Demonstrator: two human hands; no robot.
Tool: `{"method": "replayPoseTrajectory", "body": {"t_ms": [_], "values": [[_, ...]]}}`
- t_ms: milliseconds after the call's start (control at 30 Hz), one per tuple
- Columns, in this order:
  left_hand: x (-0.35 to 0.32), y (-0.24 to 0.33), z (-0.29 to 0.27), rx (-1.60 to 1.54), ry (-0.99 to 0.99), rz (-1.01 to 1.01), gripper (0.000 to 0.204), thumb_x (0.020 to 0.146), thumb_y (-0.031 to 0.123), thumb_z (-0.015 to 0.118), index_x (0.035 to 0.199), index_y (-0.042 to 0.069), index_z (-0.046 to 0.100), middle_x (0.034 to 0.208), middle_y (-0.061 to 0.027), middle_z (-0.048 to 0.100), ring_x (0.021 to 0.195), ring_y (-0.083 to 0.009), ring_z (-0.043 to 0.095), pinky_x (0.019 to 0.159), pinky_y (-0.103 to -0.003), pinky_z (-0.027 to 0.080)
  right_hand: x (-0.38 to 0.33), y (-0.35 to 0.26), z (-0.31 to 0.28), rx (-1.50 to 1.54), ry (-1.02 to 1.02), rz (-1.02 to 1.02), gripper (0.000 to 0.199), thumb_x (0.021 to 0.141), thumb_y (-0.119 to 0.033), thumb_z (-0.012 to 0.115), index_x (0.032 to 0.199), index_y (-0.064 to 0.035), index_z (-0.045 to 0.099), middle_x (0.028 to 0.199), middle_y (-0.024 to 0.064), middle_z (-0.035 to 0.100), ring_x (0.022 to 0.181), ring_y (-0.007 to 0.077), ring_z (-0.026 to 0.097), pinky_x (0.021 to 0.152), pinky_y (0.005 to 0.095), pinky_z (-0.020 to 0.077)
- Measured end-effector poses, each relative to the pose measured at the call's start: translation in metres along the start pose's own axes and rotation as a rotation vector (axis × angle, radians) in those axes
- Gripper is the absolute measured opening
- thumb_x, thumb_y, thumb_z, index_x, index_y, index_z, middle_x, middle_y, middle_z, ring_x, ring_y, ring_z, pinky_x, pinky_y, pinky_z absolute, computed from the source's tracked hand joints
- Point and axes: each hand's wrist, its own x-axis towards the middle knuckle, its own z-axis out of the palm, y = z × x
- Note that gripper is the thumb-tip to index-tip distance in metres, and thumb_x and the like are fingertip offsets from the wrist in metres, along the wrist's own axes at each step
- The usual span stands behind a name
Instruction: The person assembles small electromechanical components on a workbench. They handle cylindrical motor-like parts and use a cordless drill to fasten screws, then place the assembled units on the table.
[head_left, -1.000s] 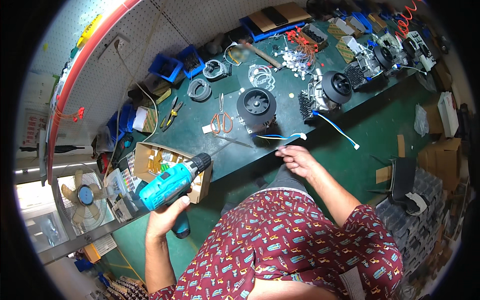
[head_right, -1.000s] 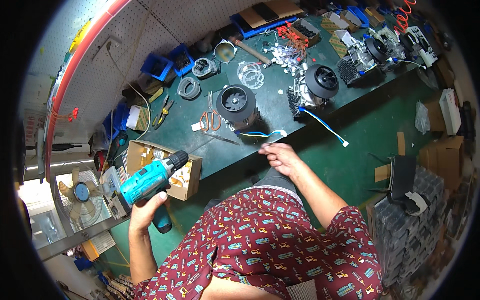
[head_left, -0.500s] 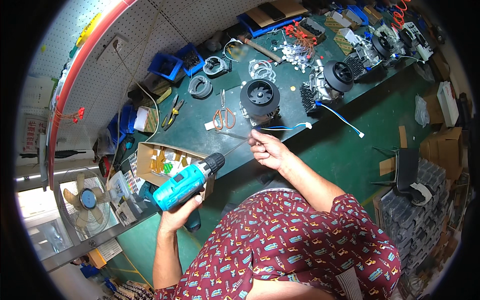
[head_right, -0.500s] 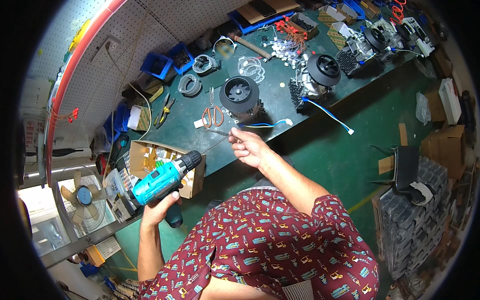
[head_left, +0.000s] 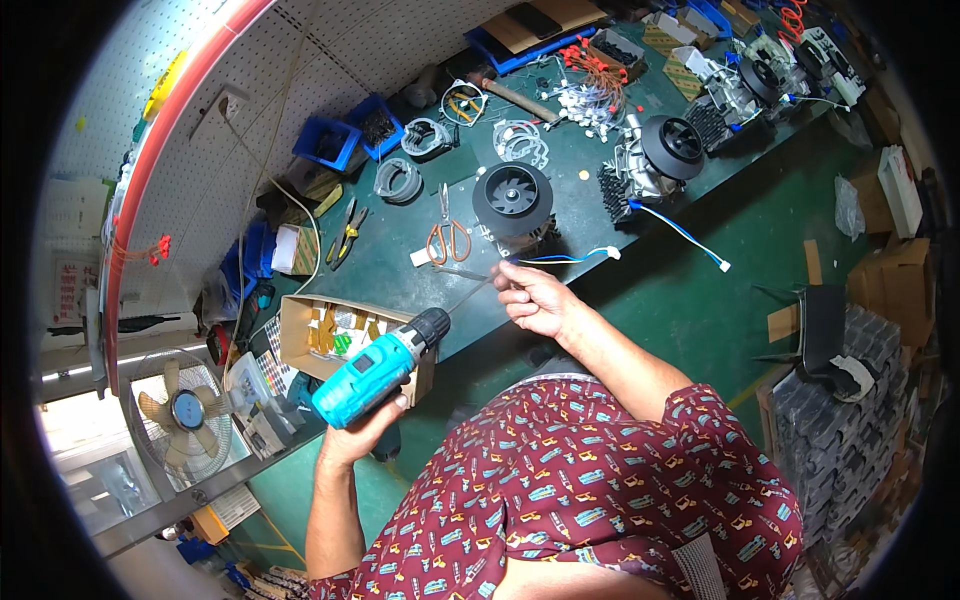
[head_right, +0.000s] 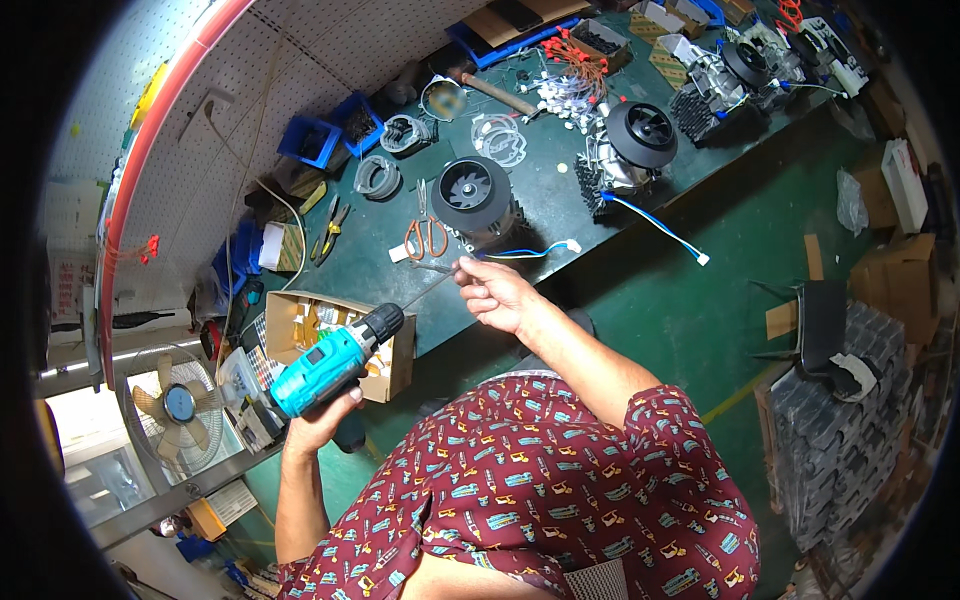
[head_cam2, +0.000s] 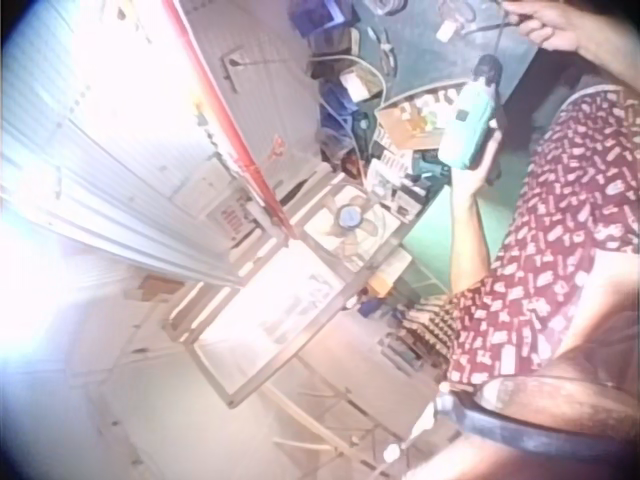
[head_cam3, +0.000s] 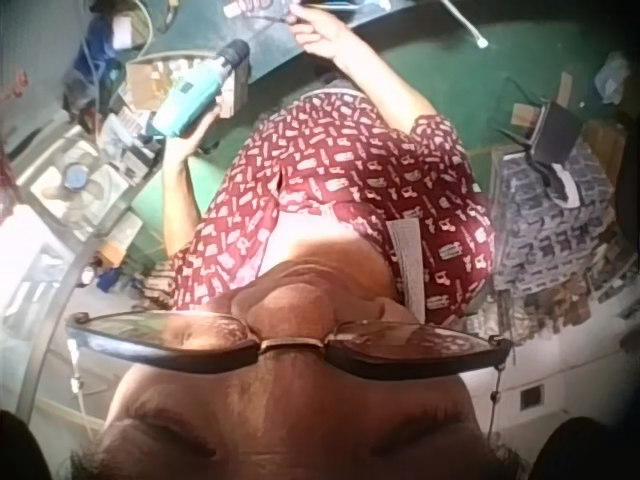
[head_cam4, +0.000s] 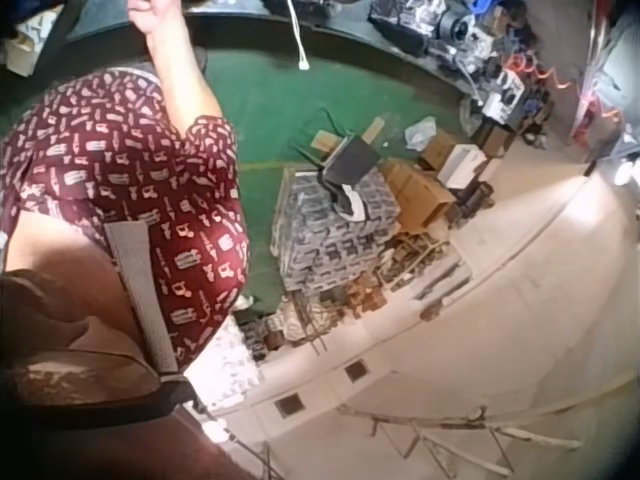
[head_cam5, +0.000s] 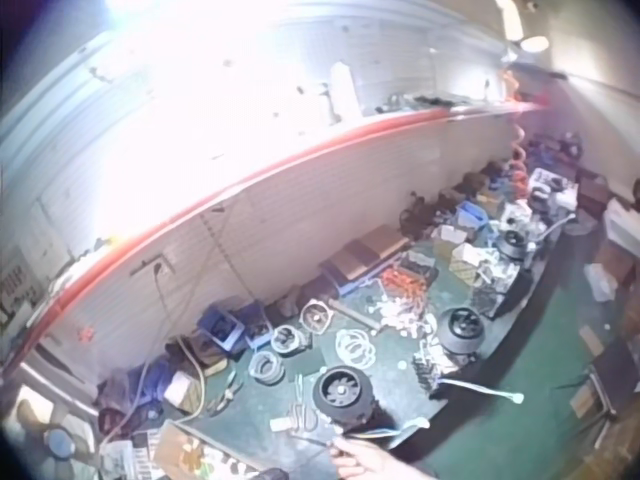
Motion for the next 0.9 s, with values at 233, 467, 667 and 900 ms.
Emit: {"method": "replayPoseTrajectory", "body": {"t_ms": [233, 467, 667, 900], "values": [[0.01, 0.013, 0.002, 0.254, -0.023, 0.164, 0.021, 0.088, 0.006, 0.078, 0.108, 0.005, 0.072, 0.093, -0.0028, 0.071, 0.083, -0.0137, 0.067, 0.072, -0.032, 0.055, 0.007, -0.003, 0.004, -0.009, 0.055, -0.015, 0.016, 0.103, -0.018, 0.064, 0.109, -0.0026, 0.064, 0.09, 0.0009, 0.06, 0.059, 0.003, 0.043, 0.044, 0.0166, 0.0312], [0.021, 0.022, 0.001, 0.262, -0.017, 0.072, 0.028, 0.084, 0.008, 0.081, 0.111, 0.007, 0.074, 0.095, -0.0092, 0.074, 0.082, -0.0175, 0.07, 0.075, -0.033, 0.056, 0.012, -0.005, -0.001, -0.019, 0.054, -0.033, 0.014, 0.103, -0.013, 0.062, 0.11, -0.0022, 0.064, 0.091, 0.0015, 0.059, 0.059, 0.0029, 0.042, 0.045, 0.0164, 0.0302], [0.042, 0.068, -0.005, 0.341, -0.105, 0.21, 0.02, 0.083, 0.005, 0.08, 0.101, 0.004, 0.072, 0.086, -0.0078, 0.072, 0.074, -0.0172, 0.068, 0.07, -0.032, 0.055, -0.019, -0.013, -0.02, -0.586, 0.303, -0.103, 0.016, 0.094, -0.017, 0.072, 0.102, -0.004, 0.068, 0.081, 0.0002, 0.06, 0.059, 0.0031, 0.046, 0.047, 0.0187, 0.0333], [0.097, 0.16, -0.016, 0.553, -0.355, 0.195, 0.022, 0.08, 0.008, 0.079, 0.099, 0.001, 0.07, 0.082, -0.0096, 0.072, 0.07, -0.0192, 0.065, 0.072, -0.034, 0.056, -0.026, -0.086, -0.032, -1.524, 0.532, -0.917, 0.028, 0.088, -0.018, 0.072, 0.108, 0.0014, 0.072, 0.068, 0.0063, 0.06, 0.063, 0.0138, 0.057, 0.061, 0.032, 0.0484]]}}
